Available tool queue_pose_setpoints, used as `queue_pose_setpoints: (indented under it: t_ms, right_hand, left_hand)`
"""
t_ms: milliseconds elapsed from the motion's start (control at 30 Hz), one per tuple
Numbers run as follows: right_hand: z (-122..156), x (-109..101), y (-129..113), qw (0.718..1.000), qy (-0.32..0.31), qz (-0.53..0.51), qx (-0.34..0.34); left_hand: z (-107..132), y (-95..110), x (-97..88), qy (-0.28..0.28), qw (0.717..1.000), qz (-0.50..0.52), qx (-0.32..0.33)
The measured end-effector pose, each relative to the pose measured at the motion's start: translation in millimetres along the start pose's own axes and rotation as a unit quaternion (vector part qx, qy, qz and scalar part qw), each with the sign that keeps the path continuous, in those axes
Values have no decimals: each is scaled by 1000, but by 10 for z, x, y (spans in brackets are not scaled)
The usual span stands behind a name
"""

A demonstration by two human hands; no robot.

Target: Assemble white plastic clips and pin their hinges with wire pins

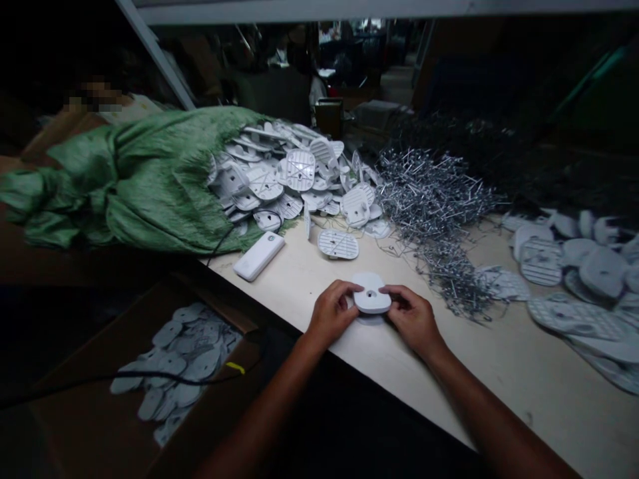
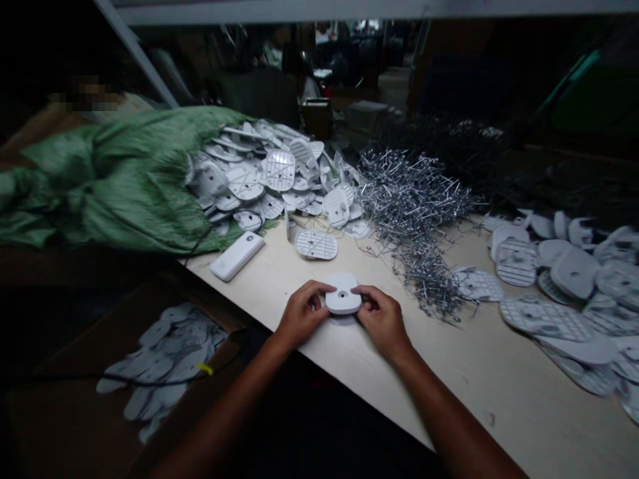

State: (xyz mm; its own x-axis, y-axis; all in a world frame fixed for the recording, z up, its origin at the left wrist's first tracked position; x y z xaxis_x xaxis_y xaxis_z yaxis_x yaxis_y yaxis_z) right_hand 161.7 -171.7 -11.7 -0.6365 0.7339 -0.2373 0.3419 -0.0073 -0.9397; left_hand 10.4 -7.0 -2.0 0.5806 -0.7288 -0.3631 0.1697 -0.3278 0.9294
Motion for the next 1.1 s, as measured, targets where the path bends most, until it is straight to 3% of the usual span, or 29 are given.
queue_pose_setpoints:
  t_ms: [200,300,400,500,633,733,867,1000,1100]
  right_hand:
    - [11,-17,40,995,43,-87,18]
    - [64,41,-22,994,59,-92,-12]
    - [153,147,-138,993,14,-95,-73]
    - [203,198,-205,990,-43,-94,-94]
    - [152,88,-153,995,-25,-101,-1]
    - [105,-5,-96,990,-14,-116,75]
    - [101,-15,-103,993,-27,-78,78]
    - [107,0,-163,996,-36,-29,72]
    - [98,-19,-201,997,-32,-4,73]
  left_hand:
    - [260,18,-226,-3,980,144,-135]
    - [381,95,-245,-10,961,206,-187]
    - [454,183,-155,-57,940,263,-207]
    - [490,223,-83,-60,924,312,-215]
    - [523,212,-139,-45,881,366,-297]
    - [542,226,-267,-23,846,430,-316]
    - [581,277,-450,-12,797,522,-305]
    - [656,365,-724,61,755,598,-264]
    - [725,437,-1144,207,720,634,-193]
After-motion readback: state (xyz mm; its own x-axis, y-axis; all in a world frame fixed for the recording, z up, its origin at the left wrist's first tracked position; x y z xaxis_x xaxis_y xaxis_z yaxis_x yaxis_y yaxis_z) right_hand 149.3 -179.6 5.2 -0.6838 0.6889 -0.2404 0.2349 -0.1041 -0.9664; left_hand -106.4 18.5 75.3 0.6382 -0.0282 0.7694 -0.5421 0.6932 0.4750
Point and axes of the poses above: each hand's wrist, its own z-axis away from the middle knuckle, its own x-axis out of the palm, y = z × x, the point moved 1 cm from there along -z, towards the middle knuckle, and after that the axes turned 8 degrees about -x, right-handed, at the moved point
